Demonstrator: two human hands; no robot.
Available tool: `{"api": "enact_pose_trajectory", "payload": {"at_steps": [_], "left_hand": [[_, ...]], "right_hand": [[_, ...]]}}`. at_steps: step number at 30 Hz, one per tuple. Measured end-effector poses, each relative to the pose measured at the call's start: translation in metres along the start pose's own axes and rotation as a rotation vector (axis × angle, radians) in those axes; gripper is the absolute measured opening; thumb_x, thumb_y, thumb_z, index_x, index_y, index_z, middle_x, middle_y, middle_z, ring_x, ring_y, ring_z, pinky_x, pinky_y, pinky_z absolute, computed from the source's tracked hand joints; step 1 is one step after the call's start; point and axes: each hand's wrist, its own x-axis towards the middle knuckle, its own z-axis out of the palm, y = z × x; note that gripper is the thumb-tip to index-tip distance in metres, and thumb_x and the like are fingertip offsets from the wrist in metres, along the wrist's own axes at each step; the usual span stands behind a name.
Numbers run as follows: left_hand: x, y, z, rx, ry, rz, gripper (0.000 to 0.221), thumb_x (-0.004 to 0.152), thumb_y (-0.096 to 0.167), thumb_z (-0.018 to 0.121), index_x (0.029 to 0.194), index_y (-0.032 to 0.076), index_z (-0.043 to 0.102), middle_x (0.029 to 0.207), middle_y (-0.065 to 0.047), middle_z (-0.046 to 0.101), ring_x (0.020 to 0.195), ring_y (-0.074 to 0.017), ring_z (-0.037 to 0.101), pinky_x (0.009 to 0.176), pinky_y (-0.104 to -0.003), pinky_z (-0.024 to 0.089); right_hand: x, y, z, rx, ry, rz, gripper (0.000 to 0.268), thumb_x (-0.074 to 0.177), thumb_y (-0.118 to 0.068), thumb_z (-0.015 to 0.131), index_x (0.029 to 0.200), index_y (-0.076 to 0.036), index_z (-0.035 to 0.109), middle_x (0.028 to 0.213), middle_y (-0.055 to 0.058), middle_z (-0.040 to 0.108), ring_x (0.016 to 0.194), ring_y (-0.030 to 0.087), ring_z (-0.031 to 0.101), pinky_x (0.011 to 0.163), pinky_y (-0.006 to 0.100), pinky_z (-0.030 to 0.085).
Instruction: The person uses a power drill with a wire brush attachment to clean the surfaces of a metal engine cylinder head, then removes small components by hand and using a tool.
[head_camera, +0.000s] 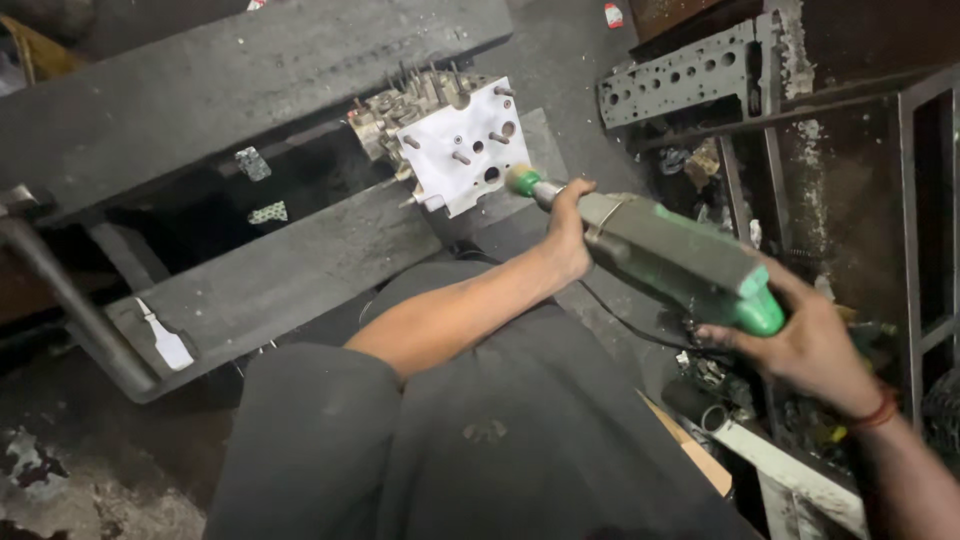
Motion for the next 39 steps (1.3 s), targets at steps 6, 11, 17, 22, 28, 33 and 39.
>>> {"api": "enact_pose_trajectory", "payload": {"at_steps": [6, 11, 17, 22, 28, 33, 39], "left_hand": [[-0.004, 0.020, 0.017, 0.080, 0.034, 0.053, 0.045, 0.084, 0.044, 0.063, 0.105, 0.005, 0.069, 0.101, -0.015, 0.073, 0.094, -0.0330, 0.070, 0.090, -0.048, 0.055], [-0.011, 0.016, 0.015, 0.079, 0.102, -0.023, 0.047, 0.083, 0.044, 0.061, 0.108, 0.005, 0.069, 0.104, -0.014, 0.073, 0.096, -0.0330, 0.070, 0.091, -0.049, 0.055], [-0.013, 0.013, 0.006, 0.056, 0.079, -0.027, 0.048, 0.082, 0.044, 0.062, 0.109, 0.004, 0.068, 0.104, -0.015, 0.073, 0.094, -0.0336, 0.070, 0.090, -0.049, 0.055], [-0.018, 0.034, 0.013, 0.064, -0.051, 0.078, 0.046, 0.085, 0.041, 0.064, 0.110, 0.003, 0.068, 0.105, -0.015, 0.073, 0.097, -0.0324, 0.071, 0.094, -0.047, 0.055], [-0.022, 0.035, 0.014, 0.090, -0.046, 0.091, 0.045, 0.087, 0.041, 0.063, 0.109, 0.002, 0.068, 0.104, -0.015, 0.072, 0.094, -0.0317, 0.070, 0.092, -0.046, 0.056], [-0.024, 0.023, -0.002, 0.088, -0.084, 0.171, 0.046, 0.090, 0.038, 0.065, 0.112, -0.002, 0.067, 0.101, -0.017, 0.071, 0.093, -0.0316, 0.070, 0.091, -0.044, 0.058], [-0.002, -0.010, -0.027, 0.137, 0.012, 0.337, 0.036, 0.087, 0.032, 0.069, 0.108, 0.004, 0.064, 0.098, -0.012, 0.073, 0.088, -0.0279, 0.071, 0.084, -0.043, 0.060]], "right_hand": [[0.001, -0.022, 0.013, 0.001, 0.088, -0.108, 0.106, 0.063, -0.031, 0.087, 0.155, 0.001, 0.044, 0.145, 0.021, 0.060, 0.129, 0.030, 0.062, 0.108, 0.042, 0.050], [-0.001, -0.038, 0.006, -0.048, 0.064, -0.012, 0.102, 0.063, -0.026, 0.088, 0.153, -0.002, 0.047, 0.140, 0.019, 0.065, 0.122, 0.025, 0.066, 0.104, 0.038, 0.053], [-0.008, -0.044, 0.014, -0.045, 0.074, 0.002, 0.100, 0.065, -0.019, 0.088, 0.154, -0.002, 0.046, 0.139, 0.019, 0.065, 0.122, 0.023, 0.066, 0.103, 0.037, 0.053], [-0.004, -0.049, 0.025, -0.025, 0.125, -0.088, 0.100, 0.065, -0.015, 0.089, 0.154, -0.001, 0.045, 0.143, 0.021, 0.062, 0.126, 0.026, 0.062, 0.105, 0.039, 0.051], [-0.004, -0.032, 0.032, 0.184, 0.071, -0.064, 0.101, 0.071, -0.029, 0.086, 0.158, -0.008, 0.041, 0.149, 0.015, 0.059, 0.121, 0.023, 0.068, 0.098, 0.036, 0.054], [-0.021, -0.018, 0.054, -0.075, 0.184, -0.132, 0.104, 0.064, -0.026, 0.092, 0.154, -0.009, 0.044, 0.142, 0.020, 0.063, 0.129, 0.029, 0.063, 0.104, 0.040, 0.052], [-0.029, 0.075, 0.068, 0.032, 0.133, -0.153, 0.107, 0.064, -0.029, 0.092, 0.156, -0.011, 0.043, 0.139, 0.019, 0.065, 0.124, 0.027, 0.066, 0.103, 0.038, 0.053]]}}
